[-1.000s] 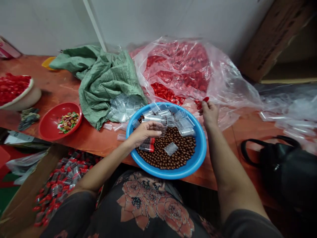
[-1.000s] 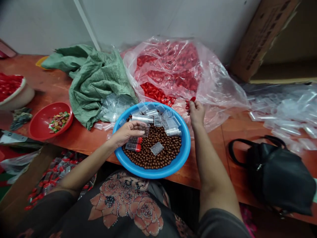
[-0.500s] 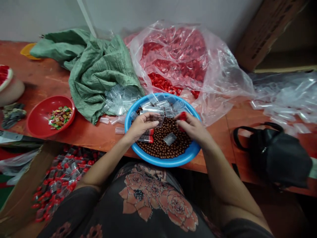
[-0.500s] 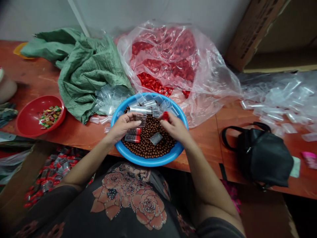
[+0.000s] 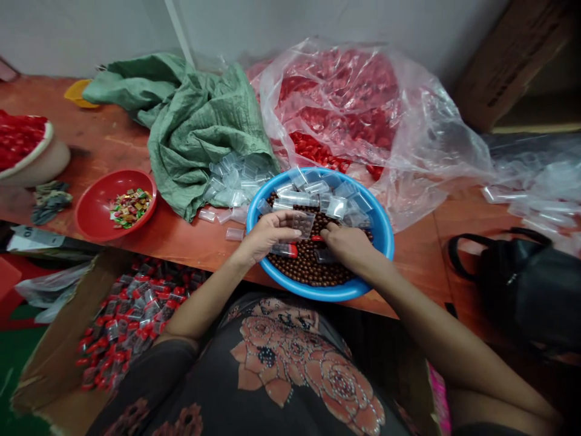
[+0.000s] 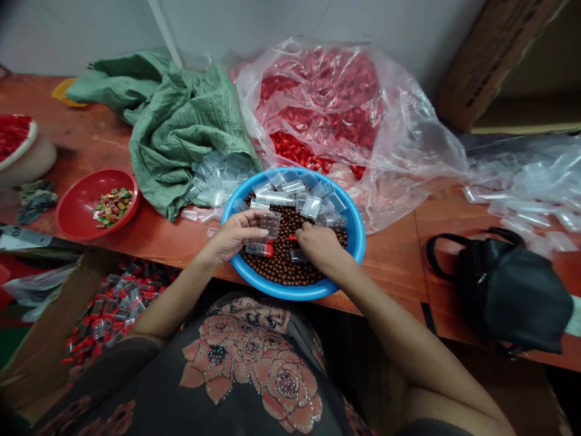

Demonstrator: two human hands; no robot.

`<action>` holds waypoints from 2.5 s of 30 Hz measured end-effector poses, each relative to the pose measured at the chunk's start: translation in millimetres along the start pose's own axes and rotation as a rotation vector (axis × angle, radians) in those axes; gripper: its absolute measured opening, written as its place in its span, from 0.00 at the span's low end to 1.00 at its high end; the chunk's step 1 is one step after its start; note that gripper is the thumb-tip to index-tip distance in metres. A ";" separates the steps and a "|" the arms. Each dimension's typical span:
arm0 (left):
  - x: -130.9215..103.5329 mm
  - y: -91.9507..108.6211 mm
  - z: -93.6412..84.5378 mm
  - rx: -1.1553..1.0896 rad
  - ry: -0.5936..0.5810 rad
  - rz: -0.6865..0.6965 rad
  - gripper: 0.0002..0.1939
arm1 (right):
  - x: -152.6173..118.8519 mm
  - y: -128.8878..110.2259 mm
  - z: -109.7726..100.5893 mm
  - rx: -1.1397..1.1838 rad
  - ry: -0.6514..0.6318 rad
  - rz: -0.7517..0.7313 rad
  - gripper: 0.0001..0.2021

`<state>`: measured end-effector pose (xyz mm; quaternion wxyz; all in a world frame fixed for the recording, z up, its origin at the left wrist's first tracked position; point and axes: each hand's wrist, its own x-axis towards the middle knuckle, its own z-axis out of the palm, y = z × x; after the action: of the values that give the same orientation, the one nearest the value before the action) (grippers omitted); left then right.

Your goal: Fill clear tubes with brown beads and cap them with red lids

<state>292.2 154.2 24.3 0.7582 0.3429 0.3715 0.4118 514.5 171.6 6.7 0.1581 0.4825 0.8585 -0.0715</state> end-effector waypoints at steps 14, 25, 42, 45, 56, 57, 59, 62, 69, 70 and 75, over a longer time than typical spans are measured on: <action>-4.1 -13.9 10.7 0.168 -0.046 0.068 0.19 | -28.4 -15.8 -26.4 1.125 0.647 -0.012 0.07; -8.0 -33.0 19.8 -0.034 -0.047 -0.040 0.21 | -53.5 2.2 -23.1 0.512 0.571 -0.216 0.16; -5.6 -18.4 27.3 0.060 -0.042 0.125 0.20 | -34.7 -4.4 -15.8 1.912 0.629 0.186 0.13; -2.1 -19.7 27.4 0.115 -0.079 0.130 0.20 | -31.4 -2.5 -16.6 1.902 0.708 0.231 0.16; 0.8 -33.9 35.6 0.343 -0.119 0.176 0.18 | -33.1 -15.9 -20.6 1.901 0.459 0.132 0.18; 0.7 -33.1 35.8 0.374 -0.130 0.188 0.17 | -32.5 -16.9 -20.5 1.896 0.406 0.101 0.18; 0.9 -31.9 36.5 0.405 -0.166 0.188 0.18 | -30.9 -19.1 -20.5 1.898 0.342 0.048 0.18; 2.1 -32.4 38.2 0.379 -0.213 0.159 0.20 | -28.5 -23.3 -21.7 1.925 0.300 0.012 0.18; 5.1 -28.9 40.5 0.438 -0.167 0.263 0.15 | -22.1 -31.8 -23.3 2.017 0.344 0.065 0.16; 5.7 -28.2 40.4 0.452 -0.167 0.273 0.15 | -20.3 -32.7 -21.4 2.007 0.363 0.081 0.17; 12.0 -31.5 42.7 0.357 -0.074 0.245 0.19 | -20.1 -43.8 -11.8 1.513 0.826 0.259 0.15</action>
<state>344.6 142.2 15.7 0.6429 0.5292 0.3658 0.4156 484.5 135.7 23.3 -0.5221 0.5390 0.5076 -0.4235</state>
